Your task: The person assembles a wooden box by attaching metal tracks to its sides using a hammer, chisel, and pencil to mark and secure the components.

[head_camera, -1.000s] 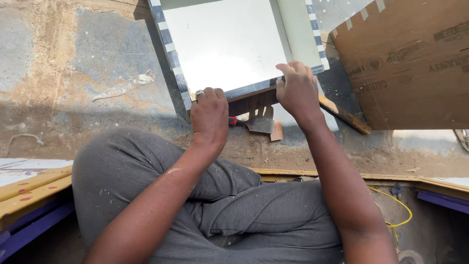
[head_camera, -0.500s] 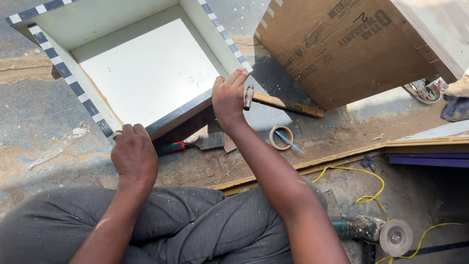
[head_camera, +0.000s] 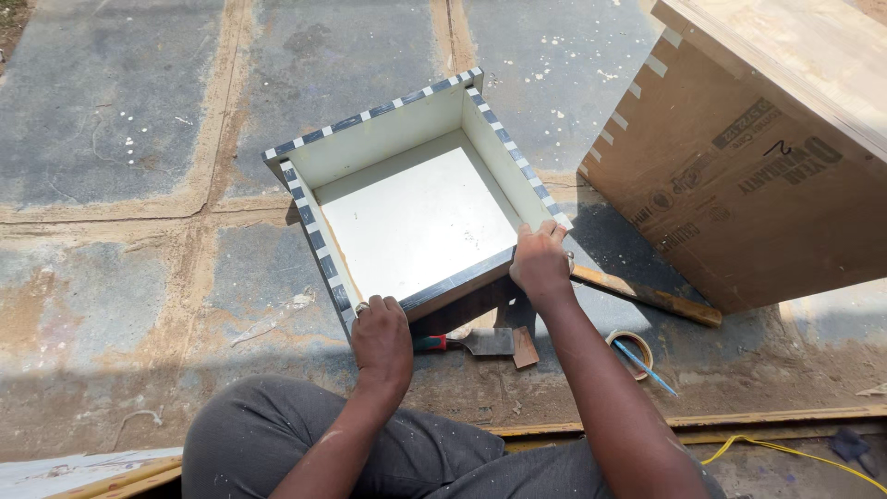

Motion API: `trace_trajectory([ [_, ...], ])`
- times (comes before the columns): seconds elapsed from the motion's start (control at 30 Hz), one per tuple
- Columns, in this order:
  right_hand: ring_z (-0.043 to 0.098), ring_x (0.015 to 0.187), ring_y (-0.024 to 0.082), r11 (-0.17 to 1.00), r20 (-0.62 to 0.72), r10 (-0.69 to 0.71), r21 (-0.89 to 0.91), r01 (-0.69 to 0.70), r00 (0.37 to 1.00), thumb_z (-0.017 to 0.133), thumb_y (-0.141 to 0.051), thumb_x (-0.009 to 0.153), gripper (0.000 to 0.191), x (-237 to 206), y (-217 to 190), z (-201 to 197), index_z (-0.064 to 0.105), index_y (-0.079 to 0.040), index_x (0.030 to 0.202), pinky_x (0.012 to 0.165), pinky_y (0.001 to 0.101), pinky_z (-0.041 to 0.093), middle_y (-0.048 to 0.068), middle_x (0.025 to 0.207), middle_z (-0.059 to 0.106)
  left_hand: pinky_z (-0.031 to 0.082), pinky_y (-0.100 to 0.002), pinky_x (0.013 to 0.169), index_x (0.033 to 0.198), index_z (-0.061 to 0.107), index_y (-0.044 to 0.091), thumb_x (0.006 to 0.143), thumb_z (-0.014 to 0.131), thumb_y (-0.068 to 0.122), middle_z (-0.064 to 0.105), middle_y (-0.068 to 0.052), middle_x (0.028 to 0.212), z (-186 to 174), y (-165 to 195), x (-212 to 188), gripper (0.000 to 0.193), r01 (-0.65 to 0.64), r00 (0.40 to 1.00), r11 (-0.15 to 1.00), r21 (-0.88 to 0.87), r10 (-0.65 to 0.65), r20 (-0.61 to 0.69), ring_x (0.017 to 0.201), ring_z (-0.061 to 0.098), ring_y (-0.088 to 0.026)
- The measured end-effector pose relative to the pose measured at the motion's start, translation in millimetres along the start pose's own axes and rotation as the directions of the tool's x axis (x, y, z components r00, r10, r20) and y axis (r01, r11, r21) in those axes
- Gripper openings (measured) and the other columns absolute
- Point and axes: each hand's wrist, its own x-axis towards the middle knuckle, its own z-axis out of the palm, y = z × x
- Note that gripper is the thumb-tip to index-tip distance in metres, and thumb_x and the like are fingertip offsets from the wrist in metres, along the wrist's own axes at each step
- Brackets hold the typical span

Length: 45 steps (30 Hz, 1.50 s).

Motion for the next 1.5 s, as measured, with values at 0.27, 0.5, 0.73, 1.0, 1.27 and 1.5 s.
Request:
trace_trajectory([
  [0.27,0.067,0.103,0.043,0.979,0.136,0.077,0.175,-0.101,0.988,0.079,-0.046,0.082,0.061,-4,5,-12,0.067,-0.001,0.120,0.084,0.0470,0.060,0.030,0.113,0.061,0.062,-0.030,0.066,0.095,0.067,0.005,0.088,0.069,0.012,0.063,-0.007,0.095,29,2,2,0.010,0.012,1.000,0.999,-0.036,-0.012,-0.013,0.087,0.070,-0.019],
  [0.5,0.068,0.104,0.038,0.986,0.196,0.078,0.133,-0.105,0.978,0.081,-0.059,0.079,0.068,8,-7,-11,0.074,-0.001,0.113,0.087,0.0463,0.060,0.025,0.098,0.069,0.063,-0.032,0.068,0.095,0.069,0.007,0.090,0.068,0.012,0.065,-0.008,0.098,25,-3,11,0.007,0.017,0.999,0.994,-0.107,-0.013,0.035,0.093,0.069,-0.022],
  [0.73,0.064,0.107,0.047,0.980,0.128,0.027,0.195,-0.051,0.991,0.086,-0.052,0.081,0.070,-3,5,11,0.068,0.004,0.121,0.080,0.0470,0.059,0.035,0.109,0.063,0.065,-0.039,0.066,0.103,0.066,0.002,0.090,0.069,0.016,0.063,-0.012,0.102,38,7,5,0.019,-0.003,1.000,0.998,-0.061,0.004,0.009,0.095,0.069,-0.025],
  [1.0,0.053,0.122,0.054,0.963,0.160,0.034,0.259,-0.075,0.987,0.092,-0.062,0.067,0.100,-22,-33,-4,0.057,0.006,0.132,0.090,0.0529,0.055,0.042,0.125,0.053,0.062,-0.060,0.075,0.104,0.064,0.005,0.092,0.065,0.014,0.061,-0.012,0.104,14,16,7,0.015,-0.049,0.996,0.980,-0.194,0.062,0.057,0.100,0.067,-0.028],
  [1.27,0.053,0.135,0.039,0.944,0.002,-0.211,0.262,0.203,0.978,0.080,-0.044,0.089,0.034,-60,-103,11,0.074,-0.017,0.108,0.112,0.0615,0.033,0.015,0.123,0.067,0.063,-0.058,0.070,0.106,0.064,0.006,0.093,0.066,0.015,0.061,-0.012,0.104,7,17,5,0.017,-0.057,0.997,0.980,-0.191,0.065,0.034,0.099,0.067,-0.028],
  [1.5,0.065,0.117,0.027,0.730,-0.033,-0.612,0.360,0.581,0.790,0.074,-0.018,0.094,0.031,-54,-64,7,0.071,-0.008,0.124,0.106,0.0470,0.048,0.008,0.119,0.068,0.065,-0.046,0.063,0.099,0.065,-0.001,0.091,0.068,0.013,0.062,-0.014,0.101,6,12,11,0.017,-0.063,0.993,0.983,-0.172,0.079,0.083,0.097,0.068,-0.026],
])
